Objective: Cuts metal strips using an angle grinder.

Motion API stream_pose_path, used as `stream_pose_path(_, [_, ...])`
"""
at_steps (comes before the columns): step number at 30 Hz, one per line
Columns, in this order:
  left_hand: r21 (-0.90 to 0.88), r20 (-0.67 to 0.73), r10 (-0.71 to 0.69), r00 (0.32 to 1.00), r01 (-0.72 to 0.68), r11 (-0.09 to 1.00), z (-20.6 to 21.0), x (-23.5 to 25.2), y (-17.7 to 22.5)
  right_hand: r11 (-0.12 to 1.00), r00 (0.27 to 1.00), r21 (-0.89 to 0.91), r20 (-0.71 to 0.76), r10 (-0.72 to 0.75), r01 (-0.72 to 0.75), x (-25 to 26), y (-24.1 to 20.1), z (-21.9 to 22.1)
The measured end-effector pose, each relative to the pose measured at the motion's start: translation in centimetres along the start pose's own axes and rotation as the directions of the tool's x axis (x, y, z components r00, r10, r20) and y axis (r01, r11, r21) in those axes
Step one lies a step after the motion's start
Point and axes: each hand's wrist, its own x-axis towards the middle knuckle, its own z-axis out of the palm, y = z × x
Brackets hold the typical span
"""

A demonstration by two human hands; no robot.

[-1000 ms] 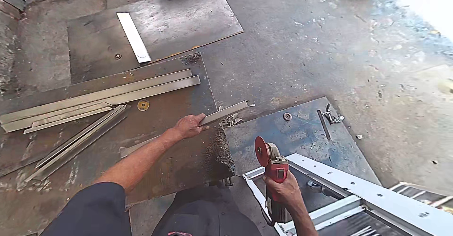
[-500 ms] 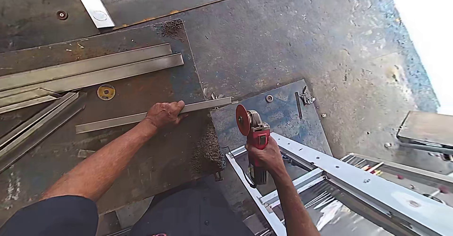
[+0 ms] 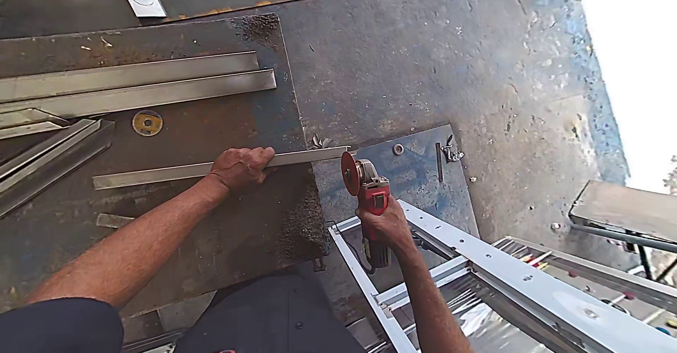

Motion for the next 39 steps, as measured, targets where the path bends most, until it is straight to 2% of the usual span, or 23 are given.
stream_pose_path(11, [-0.001,0.037,-0.02,0.999,0.02,1.0,-0.4,0.0,0.1,1.0,1.0,-0.022,0.014,0.003,-0.003,0.7,-0.1,-0.1])
stream_pose_path(25, [-0.012,-0.002,-0.015,1.0,0.015,1.0,-0.1,0.0,0.0,0.995,1.0,-0.095,0.016,-0.008,0.01,1.8,-0.6,-0.5])
stream_pose_path(30, [-0.011,-0.002,-0.012,1.0,0.012,1.0,-0.6,0.1,0.2,0.999,1.0,-0.035,0.015,-0.002,0.002,2.1,-0.8,-0.5])
stream_pose_path(39, [-0.009,-0.012,-0.008,1.0,0.008,1.0,-0.3,0.1,0.2,0.997,1.0,-0.081,0.015,-0.009,0.01,2.5,-0.8,-0.6])
